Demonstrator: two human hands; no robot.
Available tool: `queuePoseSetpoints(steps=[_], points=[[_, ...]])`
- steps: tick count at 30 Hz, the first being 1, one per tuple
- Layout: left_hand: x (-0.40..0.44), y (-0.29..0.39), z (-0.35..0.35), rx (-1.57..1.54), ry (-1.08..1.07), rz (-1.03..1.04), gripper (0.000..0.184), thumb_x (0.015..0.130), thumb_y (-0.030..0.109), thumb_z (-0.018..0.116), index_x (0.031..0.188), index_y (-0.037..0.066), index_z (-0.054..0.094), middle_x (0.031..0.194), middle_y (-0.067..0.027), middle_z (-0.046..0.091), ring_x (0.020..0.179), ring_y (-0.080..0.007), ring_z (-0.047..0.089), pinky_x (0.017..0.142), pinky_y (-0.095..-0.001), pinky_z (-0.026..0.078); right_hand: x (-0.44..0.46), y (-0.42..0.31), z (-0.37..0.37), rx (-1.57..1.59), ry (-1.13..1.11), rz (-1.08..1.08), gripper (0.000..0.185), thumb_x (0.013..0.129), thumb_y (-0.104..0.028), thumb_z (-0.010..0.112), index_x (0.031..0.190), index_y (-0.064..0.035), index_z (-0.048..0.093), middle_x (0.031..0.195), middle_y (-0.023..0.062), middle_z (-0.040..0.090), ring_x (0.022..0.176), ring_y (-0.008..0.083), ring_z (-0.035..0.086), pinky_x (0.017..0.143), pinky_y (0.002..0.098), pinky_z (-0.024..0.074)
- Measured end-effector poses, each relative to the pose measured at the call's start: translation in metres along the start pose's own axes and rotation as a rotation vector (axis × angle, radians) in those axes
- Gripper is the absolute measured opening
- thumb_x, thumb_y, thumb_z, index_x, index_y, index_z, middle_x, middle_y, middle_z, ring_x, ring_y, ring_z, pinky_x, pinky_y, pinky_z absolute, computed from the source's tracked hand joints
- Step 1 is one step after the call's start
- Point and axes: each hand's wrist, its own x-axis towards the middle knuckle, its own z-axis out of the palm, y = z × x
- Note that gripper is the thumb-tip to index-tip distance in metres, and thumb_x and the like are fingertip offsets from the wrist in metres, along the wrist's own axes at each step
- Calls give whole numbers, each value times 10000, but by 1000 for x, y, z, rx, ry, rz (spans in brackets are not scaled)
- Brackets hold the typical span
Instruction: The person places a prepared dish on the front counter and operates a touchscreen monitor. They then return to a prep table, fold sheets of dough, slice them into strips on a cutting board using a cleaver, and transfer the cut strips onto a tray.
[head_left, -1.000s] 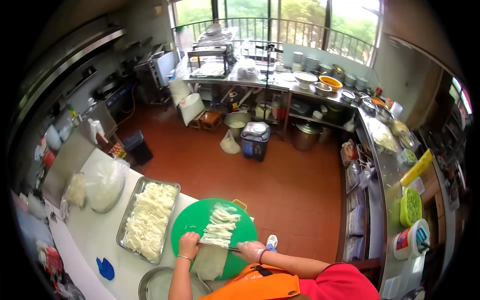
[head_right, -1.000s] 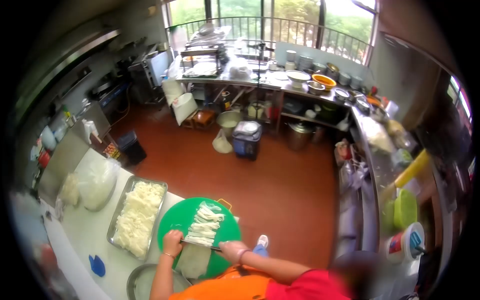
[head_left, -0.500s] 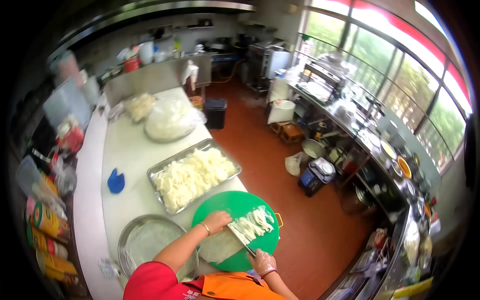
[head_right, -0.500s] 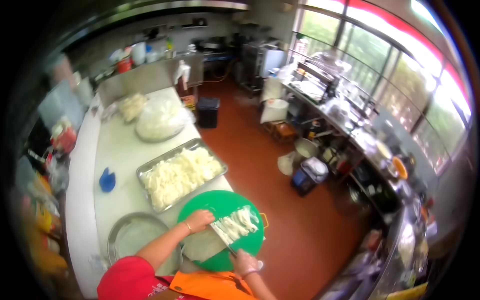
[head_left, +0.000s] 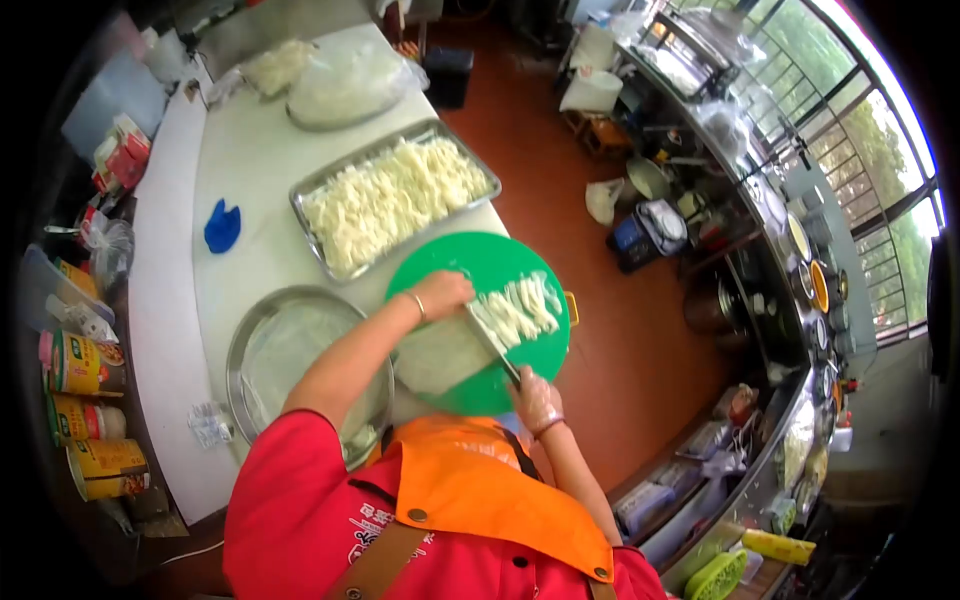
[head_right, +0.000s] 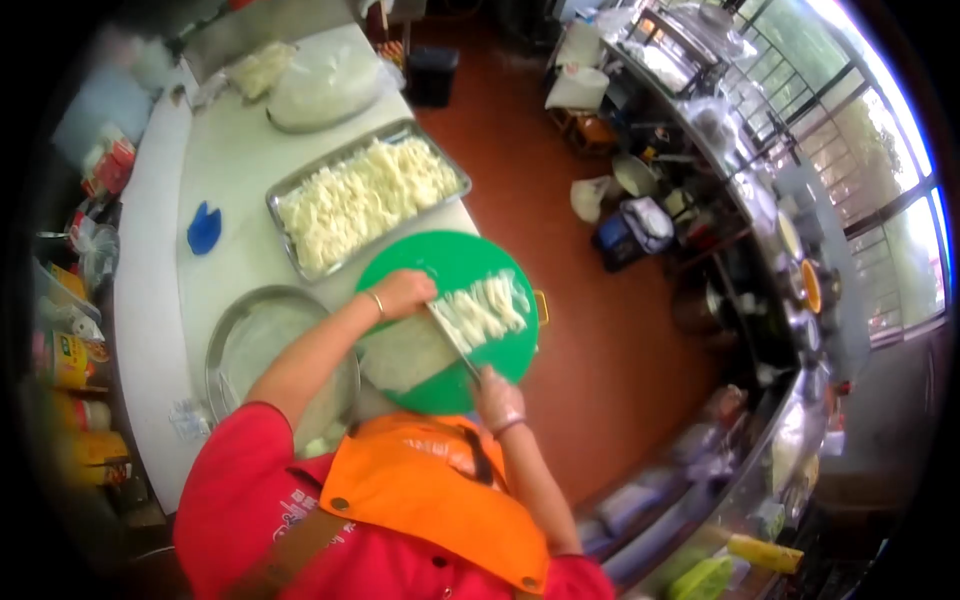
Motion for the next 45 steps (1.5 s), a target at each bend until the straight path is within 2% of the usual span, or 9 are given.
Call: queuePoseSetpoints(steps=[9,14,17,23,26,32,35,42,45], points=[[14,13,-92,22,24,-45,240,720,244,764,757,105,572,805,-43,594,874,-257,597,753,-387,496,0,-41,-60,38,3,49,307,950,-363,558,995,-65,501,798,210,663,728,408,647,610,511,506],[-6,-5,-39,82,55,-30,242,703,230,766,768,108,568,809,-50,586,859,-264,596,737,-401,499,12,-31,-16,-13,-15,35,352,957,-397,541,1002,-52,492,802,226,660,716,420,639,627,520,501],[6,-14,-53,-8,-49,-62,235,706,210,760,782,108,563,817,-59,583,865,-266,592,750,-398,495,16,-34,-31,24,-24,24,351,965,-393,532,997,-47,486,793,224,660,705,418,638,613,515,499],[-4,24,-95,34,47,-60,230,719,207,750,784,102,556,813,-56,575,866,-267,582,751,-395,486,-2,-47,-53,-11,0,-10,354,972,-396,520,984,-44,482,771,219,661,681,409,641,581,504,504],[-16,-1,-53,119,35,-58,247,713,216,754,781,96,549,819,-54,572,871,-266,580,752,-394,483,15,-37,-28,-38,-33,-6,355,971,-398,521,963,-44,490,760,209,664,677,401,647,581,489,513],[-17,25,-95,-7,67,-71,250,700,204,757,778,93,547,817,-58,572,863,-265,583,737,-397,486,-4,-65,-73,-14,-118,96,368,952,-374,557,965,-12,493,835,251,662,782,438,643,651,510,517],[-27,17,-56,51,49,-78,262,687,201,766,771,96,541,812,-55,570,863,-263,582,738,-395,480,0,-51,-39,30,-140,85,371,952,-376,559,964,-11,496,822,247,664,764,435,646,643,506,519],[-25,25,-86,3,40,-103,262,688,194,768,785,91,548,823,-58,570,875,-265,582,751,-395,481,-9,-68,-67,-50,-124,73,372,972,-393,520,977,-22,490,783,215,664,716,410,653,639,495,523],[-32,16,-64,37,42,-97,266,690,202,770,783,93,546,821,-58,569,874,-264,580,745,-394,480,2,-48,-27,-1,-70,-1,362,960,-383,547,967,-26,487,768,211,661,679,408,646,576,498,513]])
